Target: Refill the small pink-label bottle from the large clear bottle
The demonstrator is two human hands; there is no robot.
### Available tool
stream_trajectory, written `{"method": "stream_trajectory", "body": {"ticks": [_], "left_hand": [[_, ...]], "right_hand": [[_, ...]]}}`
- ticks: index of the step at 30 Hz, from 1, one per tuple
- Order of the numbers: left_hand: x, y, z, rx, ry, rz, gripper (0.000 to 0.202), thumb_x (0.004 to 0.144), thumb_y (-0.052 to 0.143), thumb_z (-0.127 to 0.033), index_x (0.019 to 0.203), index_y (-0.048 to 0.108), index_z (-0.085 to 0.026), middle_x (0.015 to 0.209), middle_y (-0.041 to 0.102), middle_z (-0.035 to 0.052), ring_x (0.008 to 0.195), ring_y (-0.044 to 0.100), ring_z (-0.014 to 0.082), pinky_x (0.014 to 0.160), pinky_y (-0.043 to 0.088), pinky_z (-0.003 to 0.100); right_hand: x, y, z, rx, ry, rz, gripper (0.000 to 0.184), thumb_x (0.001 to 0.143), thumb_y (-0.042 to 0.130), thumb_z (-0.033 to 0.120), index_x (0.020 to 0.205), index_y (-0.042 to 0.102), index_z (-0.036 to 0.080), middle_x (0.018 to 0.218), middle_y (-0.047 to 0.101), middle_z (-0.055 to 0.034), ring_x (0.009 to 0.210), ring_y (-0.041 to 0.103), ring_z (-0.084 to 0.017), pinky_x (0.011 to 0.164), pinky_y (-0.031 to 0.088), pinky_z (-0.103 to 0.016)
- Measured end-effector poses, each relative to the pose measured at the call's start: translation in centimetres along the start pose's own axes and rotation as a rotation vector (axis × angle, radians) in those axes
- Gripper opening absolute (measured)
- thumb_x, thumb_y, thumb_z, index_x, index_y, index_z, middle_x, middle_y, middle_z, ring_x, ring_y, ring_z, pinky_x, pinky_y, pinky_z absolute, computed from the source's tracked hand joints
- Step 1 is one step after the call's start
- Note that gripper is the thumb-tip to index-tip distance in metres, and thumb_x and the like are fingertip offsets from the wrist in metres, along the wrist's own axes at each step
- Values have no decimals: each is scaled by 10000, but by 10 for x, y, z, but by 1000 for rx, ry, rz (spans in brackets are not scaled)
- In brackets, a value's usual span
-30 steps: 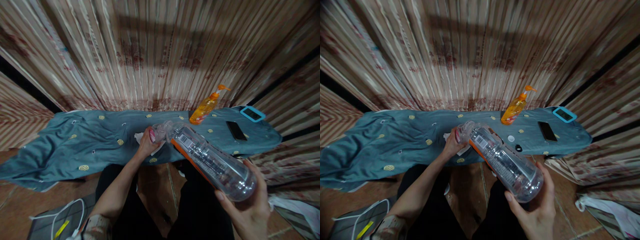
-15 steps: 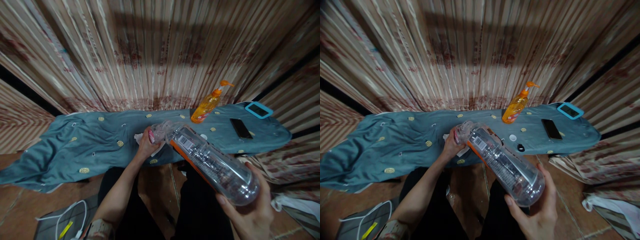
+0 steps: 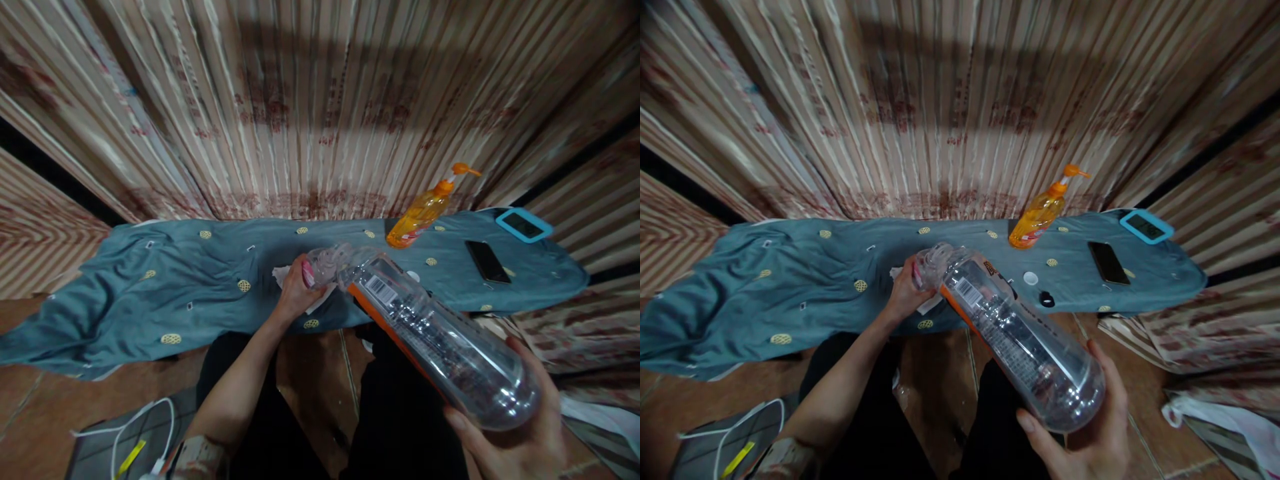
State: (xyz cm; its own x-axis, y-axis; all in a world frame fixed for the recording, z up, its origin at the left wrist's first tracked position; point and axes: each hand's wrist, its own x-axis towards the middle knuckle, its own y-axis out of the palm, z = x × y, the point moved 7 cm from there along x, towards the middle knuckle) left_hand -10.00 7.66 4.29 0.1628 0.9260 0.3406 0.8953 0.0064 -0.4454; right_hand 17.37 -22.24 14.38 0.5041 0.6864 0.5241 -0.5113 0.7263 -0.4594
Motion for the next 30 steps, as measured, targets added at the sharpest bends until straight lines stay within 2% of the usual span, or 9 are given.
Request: {"method": "stream_trajectory", "body": {"ticks": [4,8,16,20,24,30], "left_hand": [[0,0,-3,21,17,-6,889,655,1013,-326,1416,566,-224,1386,763,142,1307,770,375,1148,640,544],[0,-1,-6,47,31,-21,880,654,1014,-306,1408,567,-233,1381,763,126,1305,772,362,1126,652,519],[0,-1,-11,55,24,8,877,672,1016,-318,1412,554,-232,1357,762,120,1284,782,364,1102,662,514],[0,-1,-10,47,19,7,877,675,1014,-309,1413,547,-234,1361,762,122,1293,780,365,1119,655,522],[0,0,-9,39,25,15,895,672,1009,-298,1427,535,-230,1393,752,135,1336,763,374,1149,643,535],[0,0,-9,35,12,25,888,673,992,-280,1426,525,-223,1411,744,147,1349,757,380,1163,635,546]], "right_hand": [[2,-7,-6,-66,-61,59,1088,811,954,556,1718,456,222,1617,570,-164,1457,591,-400,1263,471,-657],[4,-8,-4,-95,-128,55,1108,851,935,505,1785,390,259,1610,580,-159,1350,646,-366,1203,528,-598],[6,-9,5,-136,-150,48,1119,845,928,537,1790,391,270,1613,569,-170,1340,638,-382,1154,556,-594],[6,-7,9,-116,-138,50,1107,855,921,532,1790,388,274,1627,561,-175,1359,628,-386,1200,515,-651],[8,-7,12,-80,-83,1,1088,856,900,586,1772,421,246,1615,563,-192,1392,613,-420,1258,421,-741],[10,-4,15,-74,-87,26,1105,841,920,565,1778,409,279,1612,560,-193,1377,615,-435,1246,392,-799]]}}
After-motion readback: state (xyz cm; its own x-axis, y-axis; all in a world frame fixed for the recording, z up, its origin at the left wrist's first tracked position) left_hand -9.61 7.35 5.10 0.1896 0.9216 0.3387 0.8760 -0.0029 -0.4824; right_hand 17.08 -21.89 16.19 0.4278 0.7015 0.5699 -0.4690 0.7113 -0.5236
